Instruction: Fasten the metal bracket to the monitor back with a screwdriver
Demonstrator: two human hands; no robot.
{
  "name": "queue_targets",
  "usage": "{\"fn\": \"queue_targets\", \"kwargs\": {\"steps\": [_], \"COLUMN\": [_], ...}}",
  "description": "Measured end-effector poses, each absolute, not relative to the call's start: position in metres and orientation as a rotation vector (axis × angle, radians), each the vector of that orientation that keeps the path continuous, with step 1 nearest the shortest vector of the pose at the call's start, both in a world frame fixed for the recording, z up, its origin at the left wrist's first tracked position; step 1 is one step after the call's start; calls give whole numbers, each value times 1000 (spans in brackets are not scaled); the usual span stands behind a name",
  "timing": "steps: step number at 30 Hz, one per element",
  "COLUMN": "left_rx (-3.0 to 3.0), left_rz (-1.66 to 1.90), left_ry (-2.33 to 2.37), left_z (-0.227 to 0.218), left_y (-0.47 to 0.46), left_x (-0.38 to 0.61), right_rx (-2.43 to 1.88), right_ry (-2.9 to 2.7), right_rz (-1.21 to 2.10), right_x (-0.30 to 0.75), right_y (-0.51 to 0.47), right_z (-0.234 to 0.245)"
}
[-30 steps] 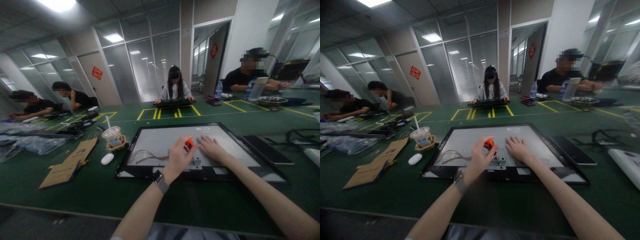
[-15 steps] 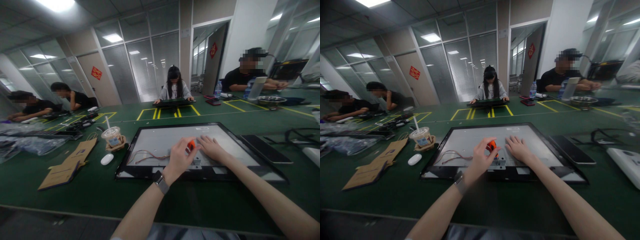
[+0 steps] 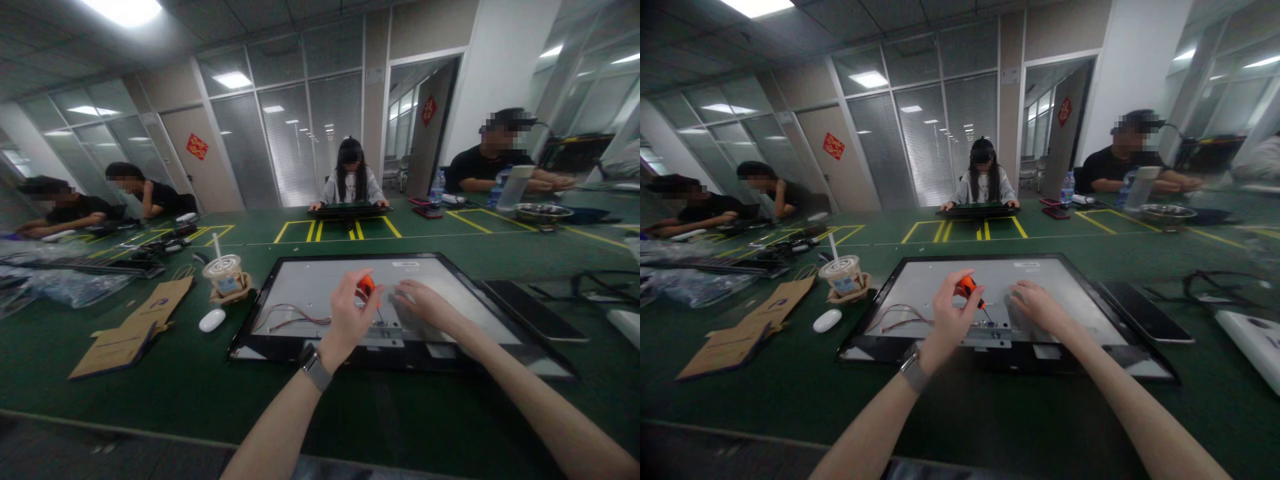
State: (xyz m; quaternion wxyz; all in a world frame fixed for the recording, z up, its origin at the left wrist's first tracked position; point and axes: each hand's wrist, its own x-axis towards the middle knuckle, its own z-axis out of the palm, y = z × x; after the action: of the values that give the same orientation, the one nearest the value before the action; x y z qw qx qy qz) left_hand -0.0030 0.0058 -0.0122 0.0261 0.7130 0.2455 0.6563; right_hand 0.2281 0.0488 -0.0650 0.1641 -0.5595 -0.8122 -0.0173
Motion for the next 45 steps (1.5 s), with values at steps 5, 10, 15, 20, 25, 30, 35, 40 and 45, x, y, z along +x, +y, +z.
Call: {"fn": "queue_targets", "kwargs": {"steps": [5, 10, 15, 20, 25, 30, 35, 40, 45], "left_rx": [2164, 2136, 2102, 2118, 2148, 2145, 2108, 2117, 2151], "left_rz": [2028, 2056, 2078, 2057, 2020, 2030, 2053, 2061, 2049], "left_ry": [804, 836, 863, 871, 869, 864, 870, 838, 829], "left_z": [-12, -9, -6, -8, -11, -12, -10, -8, -8], "left_y": [8, 10, 11, 12, 12, 14, 15, 14, 13], "left_x": [-3, -3, -5, -4, -3, -5, -7, -7, -7], "right_rx": [-1310, -1200, -1171, -1140, -1155, -1161, -1097, -1087, -1061], "right_ry": [-2354, -2522, -2534, -2632, -2674, -2630, -2396, -2301, -2317], "right_rz": [71, 191, 128, 72, -41, 19, 313, 444, 429], "right_x": [199, 180, 191, 190, 184, 184, 190, 194, 196], "right_y": [16, -11, -16, -17, -20, -22, -19, -14, -12], "right_z": [-29, -21, -29, -31, -27, -26, -26, -27, -28]}}
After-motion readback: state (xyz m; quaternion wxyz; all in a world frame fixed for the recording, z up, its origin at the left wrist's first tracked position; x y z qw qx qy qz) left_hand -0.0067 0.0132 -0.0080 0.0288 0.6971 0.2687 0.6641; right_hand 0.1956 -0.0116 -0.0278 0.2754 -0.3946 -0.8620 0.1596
